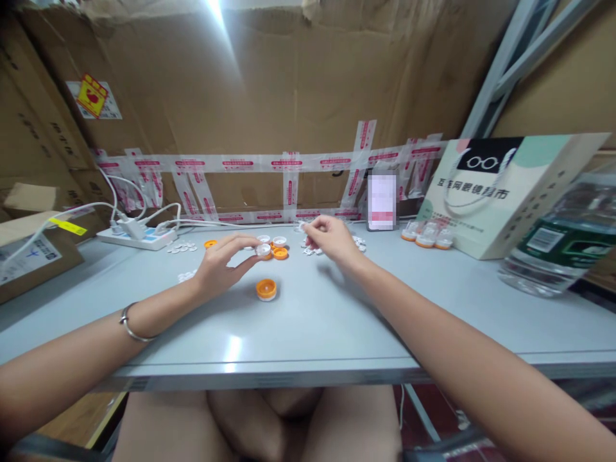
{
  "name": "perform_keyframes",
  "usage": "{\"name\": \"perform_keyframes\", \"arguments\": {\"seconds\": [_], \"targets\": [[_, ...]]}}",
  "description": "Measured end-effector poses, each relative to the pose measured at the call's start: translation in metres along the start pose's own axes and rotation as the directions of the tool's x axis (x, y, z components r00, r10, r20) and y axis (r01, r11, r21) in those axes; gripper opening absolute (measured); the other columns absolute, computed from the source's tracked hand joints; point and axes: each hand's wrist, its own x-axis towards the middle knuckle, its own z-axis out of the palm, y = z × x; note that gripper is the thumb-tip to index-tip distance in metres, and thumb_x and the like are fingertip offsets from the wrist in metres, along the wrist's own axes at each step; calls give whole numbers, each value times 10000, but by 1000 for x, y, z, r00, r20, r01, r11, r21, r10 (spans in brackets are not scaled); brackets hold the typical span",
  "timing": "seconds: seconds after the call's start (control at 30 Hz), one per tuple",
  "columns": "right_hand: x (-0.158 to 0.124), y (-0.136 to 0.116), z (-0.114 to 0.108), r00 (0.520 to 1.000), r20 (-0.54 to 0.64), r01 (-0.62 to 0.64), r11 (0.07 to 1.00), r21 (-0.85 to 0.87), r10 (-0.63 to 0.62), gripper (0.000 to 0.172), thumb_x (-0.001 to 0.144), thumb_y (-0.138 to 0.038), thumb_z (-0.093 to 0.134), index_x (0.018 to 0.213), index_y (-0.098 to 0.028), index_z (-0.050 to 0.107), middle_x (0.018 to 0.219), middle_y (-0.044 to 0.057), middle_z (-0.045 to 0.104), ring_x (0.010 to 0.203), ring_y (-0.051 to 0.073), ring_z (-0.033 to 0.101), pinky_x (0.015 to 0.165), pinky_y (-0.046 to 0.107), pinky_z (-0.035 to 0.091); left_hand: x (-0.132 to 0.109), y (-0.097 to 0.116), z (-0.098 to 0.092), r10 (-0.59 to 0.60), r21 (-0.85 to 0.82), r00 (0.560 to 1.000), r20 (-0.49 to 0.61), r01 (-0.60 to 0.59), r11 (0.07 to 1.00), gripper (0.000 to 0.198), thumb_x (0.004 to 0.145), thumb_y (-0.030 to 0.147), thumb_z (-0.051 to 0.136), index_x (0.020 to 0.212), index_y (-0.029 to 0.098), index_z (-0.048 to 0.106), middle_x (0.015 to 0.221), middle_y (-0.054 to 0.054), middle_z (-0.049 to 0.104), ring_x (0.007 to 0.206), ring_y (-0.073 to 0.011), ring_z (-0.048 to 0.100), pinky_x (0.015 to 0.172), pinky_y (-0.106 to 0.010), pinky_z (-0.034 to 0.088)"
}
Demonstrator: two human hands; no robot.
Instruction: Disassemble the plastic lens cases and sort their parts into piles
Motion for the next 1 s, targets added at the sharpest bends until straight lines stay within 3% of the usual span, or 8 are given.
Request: {"name": "perform_keyframes", "arguments": {"seconds": [0.1,0.27,0.43,0.67,0.8,0.9,1.0], "targets": [[16,11,-21,988,-108,94,982,-165,-113,183,660,-317,660,643,-162,563,557,-1,586,513,103,532,521,236,428,0,-3,-1,-26,-17,999,22,26,1000,164,810,137,570,973,152,573,901,-87,659,838,-151,617,748,-305,521],[28,32,-30,983,-67,116,859,-499,-171,103,661,-265,624,646,-164,617,615,36,637,608,160,579,577,276,434,-3,-3,1,-54,-53,996,67,58,997,171,826,142,544,995,154,570,979,-96,668,910,-154,630,809,-309,519],[31,42,-25,987,-39,109,821,-561,-158,62,644,-195,609,621,-168,661,639,55,667,656,195,594,637,311,425,-4,-1,2,-76,-50,994,84,81,995,189,825,135,533,1009,140,572,927,-91,682,792,-131,641,723,-264,529],[28,35,-28,992,-26,89,820,-565,-126,90,654,-216,618,653,-158,686,666,66,679,662,204,594,648,321,433,-3,-1,2,-63,-87,995,83,70,994,251,854,101,465,1077,135,575,896,-87,652,799,-131,601,719,-273,501],[24,21,-29,992,-51,89,909,-407,-119,140,696,-280,618,723,-156,679,725,62,682,672,174,595,650,297,456,-4,-1,1,-86,-117,993,76,95,989,274,861,104,464,1108,159,570,862,-64,616,770,-123,573,693,-265,492],[21,7,-30,988,-76,129,987,-99,-137,155,684,-328,654,718,-177,671,689,35,661,658,146,583,655,279,465,-3,1,1,-163,-165,984,69,172,971,259,849,107,493,1096,150,560,837,-52,638,756,-117,593,702,-254,499],[10,-4,-22,988,20,147,979,144,-151,191,660,-357,694,741,-186,672,675,11,657,650,118,584,678,263,473,-2,5,1,-286,-264,957,55,290,920,181,833,132,533,1013,141,558,829,-43,663,748,-111,631,707,-231,515]]}}
